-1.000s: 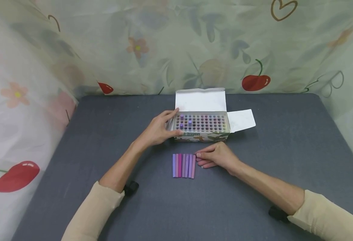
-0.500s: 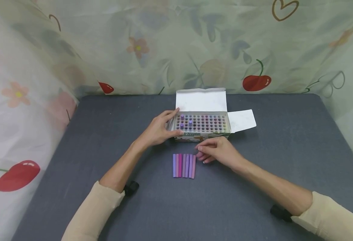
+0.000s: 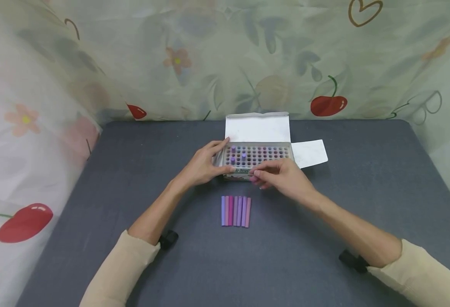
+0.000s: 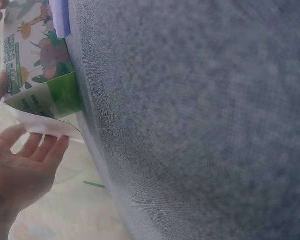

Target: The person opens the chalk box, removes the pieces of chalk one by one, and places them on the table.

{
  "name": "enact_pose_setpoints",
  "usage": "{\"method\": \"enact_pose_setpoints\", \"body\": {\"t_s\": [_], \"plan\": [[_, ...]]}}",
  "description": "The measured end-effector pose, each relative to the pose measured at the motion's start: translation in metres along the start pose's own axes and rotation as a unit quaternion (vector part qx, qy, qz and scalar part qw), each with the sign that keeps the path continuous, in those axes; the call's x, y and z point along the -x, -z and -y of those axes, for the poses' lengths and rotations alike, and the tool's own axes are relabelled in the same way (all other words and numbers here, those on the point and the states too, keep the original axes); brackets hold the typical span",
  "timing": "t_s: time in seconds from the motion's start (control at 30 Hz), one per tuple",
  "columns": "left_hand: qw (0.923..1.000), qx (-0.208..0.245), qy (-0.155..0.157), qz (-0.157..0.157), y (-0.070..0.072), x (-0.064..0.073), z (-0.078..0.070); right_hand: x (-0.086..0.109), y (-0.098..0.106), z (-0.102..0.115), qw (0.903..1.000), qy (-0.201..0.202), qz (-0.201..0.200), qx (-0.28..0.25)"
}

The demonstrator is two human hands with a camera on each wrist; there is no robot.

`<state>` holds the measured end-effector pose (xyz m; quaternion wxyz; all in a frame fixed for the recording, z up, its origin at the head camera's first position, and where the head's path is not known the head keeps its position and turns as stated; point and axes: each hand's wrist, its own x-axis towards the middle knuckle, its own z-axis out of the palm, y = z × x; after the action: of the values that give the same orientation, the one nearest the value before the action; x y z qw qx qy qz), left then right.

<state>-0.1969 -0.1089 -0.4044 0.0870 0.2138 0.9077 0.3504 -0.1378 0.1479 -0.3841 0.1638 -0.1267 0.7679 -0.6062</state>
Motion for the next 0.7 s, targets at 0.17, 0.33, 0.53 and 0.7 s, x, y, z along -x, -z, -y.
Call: {"method": "enact_pose_setpoints", "body": {"t_s": [0.17,0.33,0.53,0.7], "plan": [[1.0,0.002,-0.002,0.001,0.0,0.0,0.001,-0.006,0.009,0.007,0.9986,0.026,-0.024,0.039],[1.0,0.005,-0.004,0.0,0.0,0.0,0.001,-0.013,0.017,0.009,0.9962,0.055,-0.036,0.057],[1.0,0.006,-0.004,0.0,0.001,0.0,0.0,-0.023,0.021,0.01,0.9951,0.055,-0.044,0.07],[1.0,0.002,-0.003,0.0,0.001,0.0,0.0,-0.031,0.023,0.008,0.9947,0.045,-0.049,0.078]]}}
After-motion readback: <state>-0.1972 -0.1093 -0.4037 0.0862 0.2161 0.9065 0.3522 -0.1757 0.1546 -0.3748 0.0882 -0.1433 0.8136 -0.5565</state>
